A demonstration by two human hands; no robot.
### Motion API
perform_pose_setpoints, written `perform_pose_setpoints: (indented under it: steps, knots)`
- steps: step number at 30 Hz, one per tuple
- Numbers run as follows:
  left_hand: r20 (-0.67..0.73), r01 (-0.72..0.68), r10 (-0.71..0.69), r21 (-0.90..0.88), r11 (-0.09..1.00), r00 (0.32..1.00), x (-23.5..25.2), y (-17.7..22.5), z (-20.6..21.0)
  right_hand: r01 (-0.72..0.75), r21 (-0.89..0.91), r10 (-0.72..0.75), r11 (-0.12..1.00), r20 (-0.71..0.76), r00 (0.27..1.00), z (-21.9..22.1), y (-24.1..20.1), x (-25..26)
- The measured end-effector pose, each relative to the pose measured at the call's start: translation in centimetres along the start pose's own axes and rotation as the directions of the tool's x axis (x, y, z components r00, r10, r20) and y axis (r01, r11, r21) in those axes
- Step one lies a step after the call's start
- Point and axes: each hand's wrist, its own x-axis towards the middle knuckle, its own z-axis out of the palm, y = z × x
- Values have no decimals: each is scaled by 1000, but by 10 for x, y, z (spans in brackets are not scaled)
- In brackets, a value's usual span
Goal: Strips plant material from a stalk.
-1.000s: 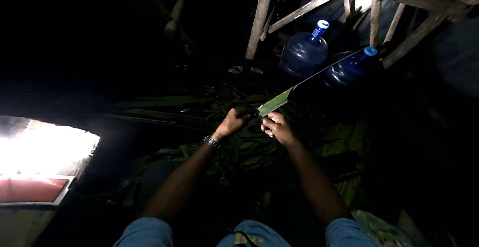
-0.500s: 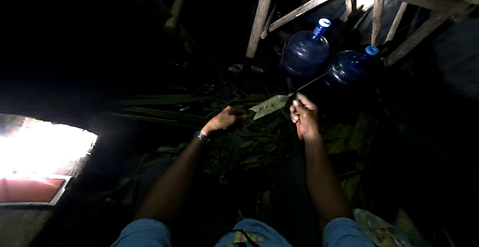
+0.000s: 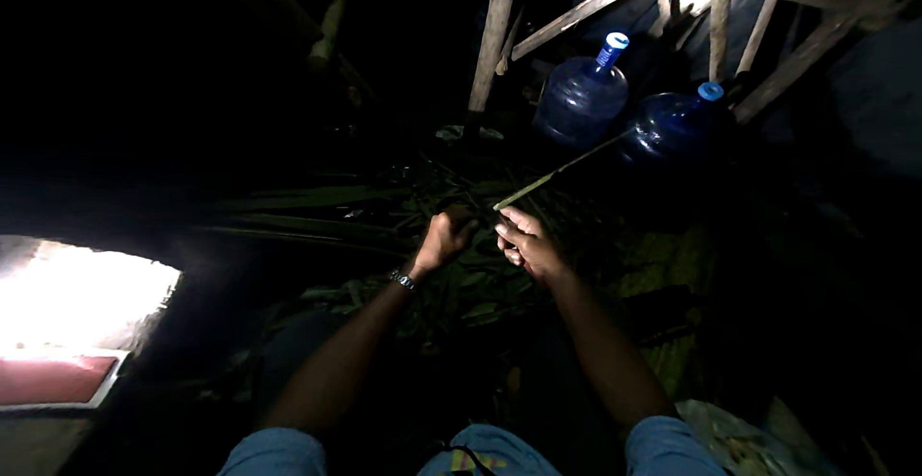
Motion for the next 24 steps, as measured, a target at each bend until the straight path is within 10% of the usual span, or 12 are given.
perform_pose_setpoints:
  steps: [7,14,24]
  knots:
    - [64,52,-47,-66,996,997,0,11,6,112,25,-109,993,-116,987,2,8,3]
    - [263,354,-261,-416,837,929,-6,29,-18,160,-46,-144,986,249,958,-17,0,0]
    - [157,126,-95,-205,971,983,1,10,-5,3,-22,-1,1000,66,998,-7,-6,-6]
